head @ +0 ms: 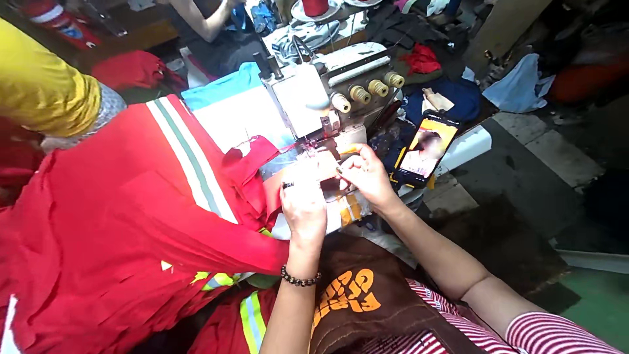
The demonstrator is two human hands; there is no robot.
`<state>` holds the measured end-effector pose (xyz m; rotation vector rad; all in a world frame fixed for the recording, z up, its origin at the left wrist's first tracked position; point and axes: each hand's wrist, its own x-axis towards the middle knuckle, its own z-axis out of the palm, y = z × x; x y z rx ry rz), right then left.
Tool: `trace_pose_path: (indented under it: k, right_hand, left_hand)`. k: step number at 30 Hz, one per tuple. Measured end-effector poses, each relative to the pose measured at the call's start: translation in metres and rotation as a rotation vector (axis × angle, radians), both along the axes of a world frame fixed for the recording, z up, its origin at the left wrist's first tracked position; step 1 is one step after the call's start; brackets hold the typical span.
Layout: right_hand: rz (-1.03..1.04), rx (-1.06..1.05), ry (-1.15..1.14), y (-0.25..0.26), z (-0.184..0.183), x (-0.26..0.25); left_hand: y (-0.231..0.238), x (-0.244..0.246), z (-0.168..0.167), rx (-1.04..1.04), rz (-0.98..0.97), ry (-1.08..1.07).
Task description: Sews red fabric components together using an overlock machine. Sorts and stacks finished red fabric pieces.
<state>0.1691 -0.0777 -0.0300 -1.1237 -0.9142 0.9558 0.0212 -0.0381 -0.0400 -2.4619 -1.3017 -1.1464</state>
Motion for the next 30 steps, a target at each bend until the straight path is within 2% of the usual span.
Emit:
trace_pose_path:
  k: [3, 7, 12, 14, 18, 21, 24, 26, 30]
  right_hand:
    - [-0.028, -0.011, -0.060, 0.004, 0.002, -0.001]
    - [-0.052, 0.027, -0.151, 0.011, -0.001, -0.002]
    - [-0.133, 0.120, -0.268, 0.038, -0.009, -0.003]
    - [-0.181, 0.104, -0.335, 0.045, -0.010, -0.003]
    - [-0.216, -0.010, -0.549, 0.010, -0.011, -0.002]
    - [-0.244, 0.059, -0.663, -0.005, -0.023, -0.002]
    - [-0.134, 0.212, -0.793, -0.025, -0.038, -0.015]
    - [-0.033, 0.363, -0.902, -0.039, -0.050, -0.033]
    - [0.449, 0.711, -1.055, -0.055, -0.060, -0.068]
  left_hand:
    - [0.003, -0.001, 0.002, -0.030, 0.035, -0.065]
    - [0.010, -0.004, 0.010, -0.127, 0.044, -0.039]
    - [0.034, -0.012, 0.028, -0.411, 0.019, 0.012]
    - [0.041, -0.019, 0.034, -0.420, 0.002, 0.023]
    - [0.061, -0.033, 0.035, -0.320, 0.039, 0.202]
    - [0.079, -0.039, 0.038, -0.341, 0.076, 0.226]
    - [0.087, -0.053, 0.046, -0.444, 0.091, 0.207]
    - [0.080, -0.070, 0.048, -0.433, 0.063, 0.114]
    - [0.045, -0.110, 0.052, -0.296, 0.106, -0.095]
